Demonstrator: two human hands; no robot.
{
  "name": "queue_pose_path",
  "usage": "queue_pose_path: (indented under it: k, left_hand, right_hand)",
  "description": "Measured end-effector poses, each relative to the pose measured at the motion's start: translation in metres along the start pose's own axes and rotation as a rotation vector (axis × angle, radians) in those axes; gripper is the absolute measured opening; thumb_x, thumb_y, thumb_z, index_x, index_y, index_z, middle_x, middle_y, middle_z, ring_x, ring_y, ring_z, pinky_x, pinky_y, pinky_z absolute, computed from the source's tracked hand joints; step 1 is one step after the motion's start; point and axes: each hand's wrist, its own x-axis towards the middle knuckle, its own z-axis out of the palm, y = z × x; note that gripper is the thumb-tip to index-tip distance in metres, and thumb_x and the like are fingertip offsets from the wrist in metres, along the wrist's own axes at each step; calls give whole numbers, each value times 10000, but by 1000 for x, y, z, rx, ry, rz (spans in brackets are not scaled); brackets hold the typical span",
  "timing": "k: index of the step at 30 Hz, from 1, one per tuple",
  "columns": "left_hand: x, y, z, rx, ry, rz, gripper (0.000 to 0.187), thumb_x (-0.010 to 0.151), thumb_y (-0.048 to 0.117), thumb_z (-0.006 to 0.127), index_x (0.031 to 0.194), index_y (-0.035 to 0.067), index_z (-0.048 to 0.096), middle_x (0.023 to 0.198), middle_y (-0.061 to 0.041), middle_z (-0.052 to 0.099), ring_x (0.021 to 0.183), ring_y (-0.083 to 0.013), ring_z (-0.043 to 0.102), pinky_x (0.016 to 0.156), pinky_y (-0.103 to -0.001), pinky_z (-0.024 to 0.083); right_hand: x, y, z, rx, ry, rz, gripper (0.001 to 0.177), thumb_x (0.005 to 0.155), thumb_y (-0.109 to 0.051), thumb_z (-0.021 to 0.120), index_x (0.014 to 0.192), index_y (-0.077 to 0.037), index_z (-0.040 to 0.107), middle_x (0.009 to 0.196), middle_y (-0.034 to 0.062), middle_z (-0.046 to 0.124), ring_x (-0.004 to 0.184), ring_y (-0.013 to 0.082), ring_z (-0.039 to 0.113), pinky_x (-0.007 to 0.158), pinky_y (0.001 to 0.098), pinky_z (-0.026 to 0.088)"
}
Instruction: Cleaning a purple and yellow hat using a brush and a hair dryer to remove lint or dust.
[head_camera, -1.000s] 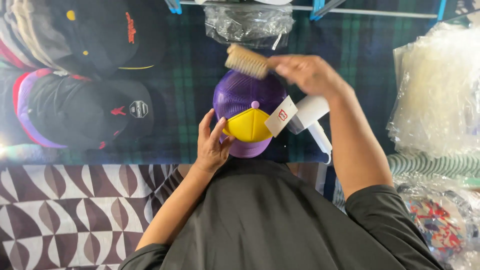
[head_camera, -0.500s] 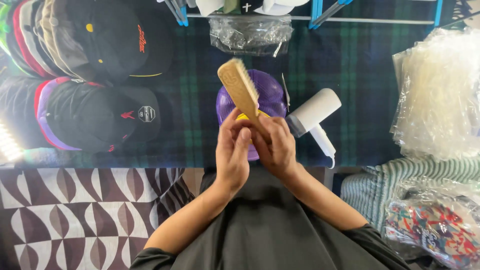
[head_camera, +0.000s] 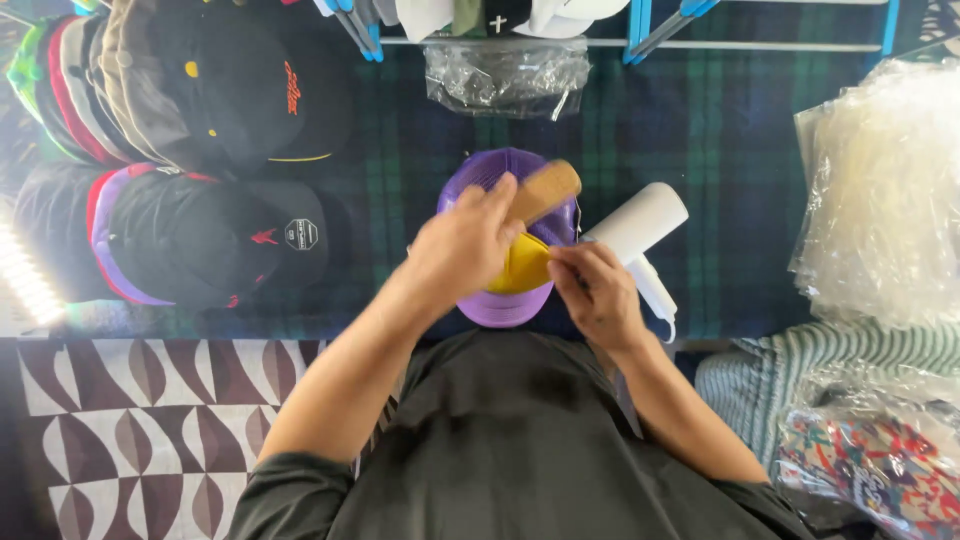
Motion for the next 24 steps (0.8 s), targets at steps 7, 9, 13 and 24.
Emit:
queue_pose_path:
  k: [7,9,13,24]
  left_hand:
    - [56,-96,-11,-220,-9,-280,557,1054,530,418,1502,225,544,1377,-37,665,1268,-280,628,1068,-424,493]
    - [44,-105,-10,-137,-37,-394,558,1065,510,385,1476,189,582,1321,-84,694,1224,-279,661,982,-427,552]
    - [11,-84,-19,-219,302,-57,517,1082,310,494,1404,-87,574,1276,-305,668,1193,-457,639,1035,-521,504]
    - [8,-130,7,-566,-67,-593,508,1080,462,436,1217,62,717,768,-98,696,573,-219,654,447,-364,598]
  right_hand:
    - [-4,2,-22,-85,113,17,92,975,-123,729,1034,-72,778,769,87,672,622,282,650,531,352,512]
    - [-6,-1,-23,-57,156,37,105,971,-118,731,1025,-49,787,678,82,641,557,229,605,493,319,488]
    - [-6,-4,-22,-97,170,16,103,953,-120,728,1014,-65,789,693,112,657,573,292,636,489,369,501]
    - [-19,1,-16,-59,152,66,110,971,-164,735,1032,-98,799,738,57,693,610,218,650,547,315,528]
